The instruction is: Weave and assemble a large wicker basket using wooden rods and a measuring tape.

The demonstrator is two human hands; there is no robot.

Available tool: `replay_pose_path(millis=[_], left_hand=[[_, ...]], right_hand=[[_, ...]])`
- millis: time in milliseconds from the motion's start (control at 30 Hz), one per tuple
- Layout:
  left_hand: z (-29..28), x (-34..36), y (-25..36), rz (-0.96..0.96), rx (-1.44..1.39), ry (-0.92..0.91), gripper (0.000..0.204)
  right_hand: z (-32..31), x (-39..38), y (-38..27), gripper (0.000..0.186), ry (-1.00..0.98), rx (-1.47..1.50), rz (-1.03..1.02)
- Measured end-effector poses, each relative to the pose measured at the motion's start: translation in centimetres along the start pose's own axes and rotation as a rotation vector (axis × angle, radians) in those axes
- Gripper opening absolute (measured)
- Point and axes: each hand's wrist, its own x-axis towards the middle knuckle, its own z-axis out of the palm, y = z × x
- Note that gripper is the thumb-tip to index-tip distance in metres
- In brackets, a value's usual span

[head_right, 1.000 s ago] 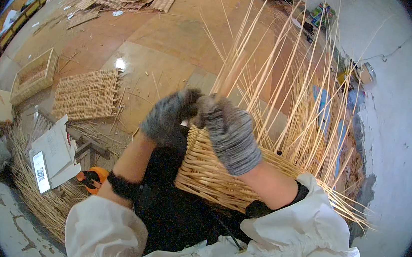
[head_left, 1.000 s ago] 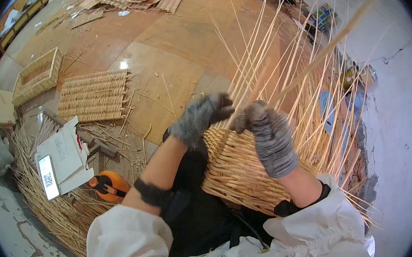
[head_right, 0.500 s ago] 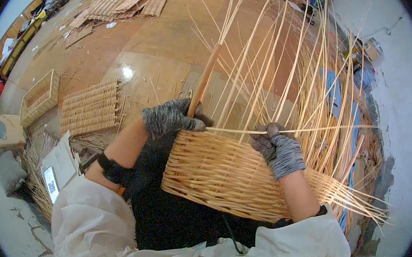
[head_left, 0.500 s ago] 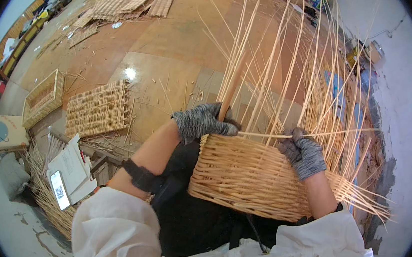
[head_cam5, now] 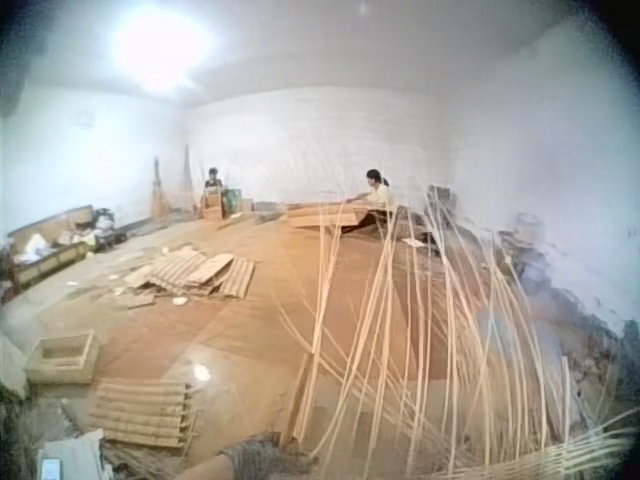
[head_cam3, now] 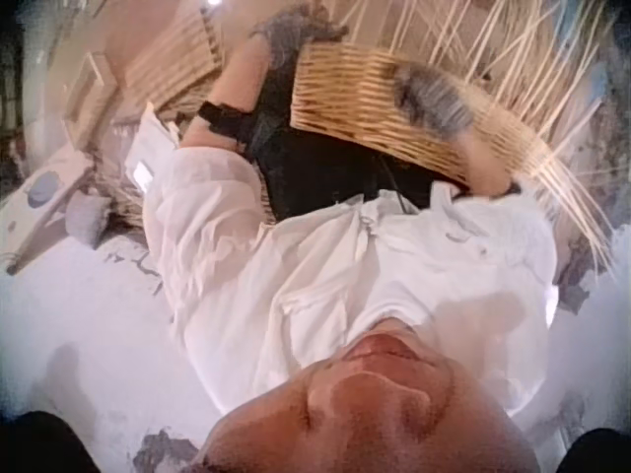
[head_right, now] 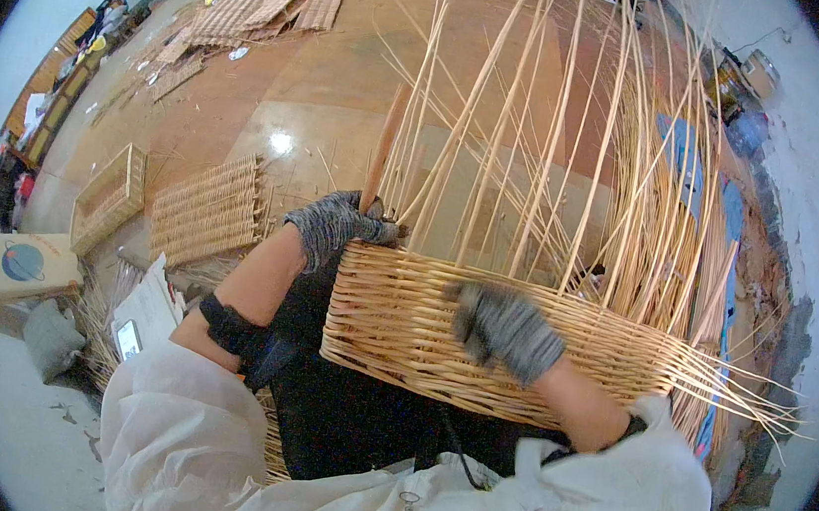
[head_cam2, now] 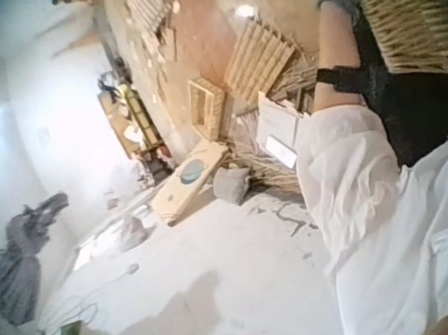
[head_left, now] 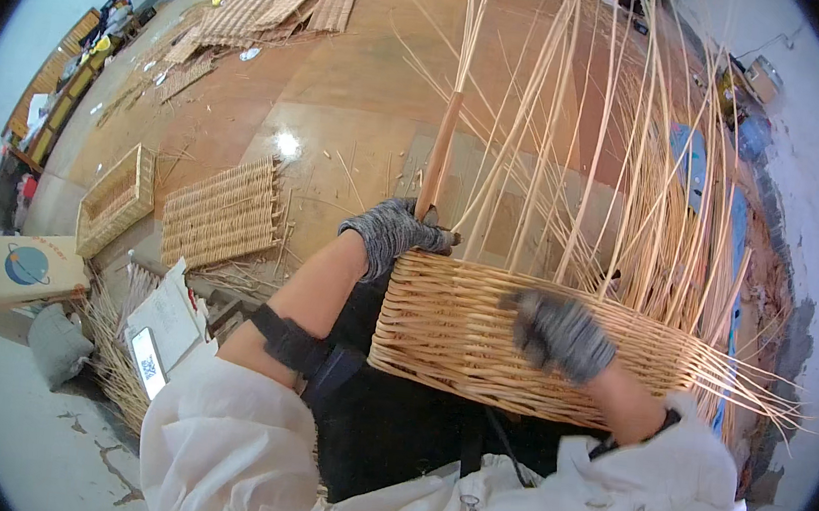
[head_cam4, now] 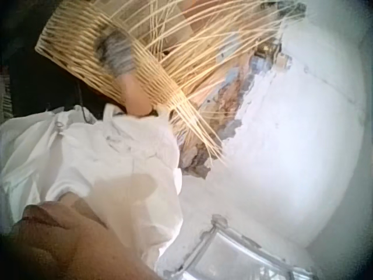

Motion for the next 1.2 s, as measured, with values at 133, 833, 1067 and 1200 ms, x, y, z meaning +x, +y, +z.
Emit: replay_pose_path(millis=[133,833,1067,1200], left_hand=[[-1.2,0.2,-1.8,0.041,-0.183,-0.088,0.027],[-0.3,0.2,-0.4,-0.073,0.029,-0.058,0.031],[-2.9,-1.5,-2.0,0.247,-0.080,-0.109,0.029],[-12.5,-3.9,-4.9,0.662,-0.477,0.347,0.022]], right_hand=[[-2.4,3.5,-5.0,0.031,0.011,1.114,0.368],[-1.6,17.6,-2.7,0.064,0.390,0.238,0.477],[0.3,-2.1,1.3,0.016,0.566,1.537,0.076],[-0.4,-0.9,1.1,0.015,0.622,1.615,0.242]])
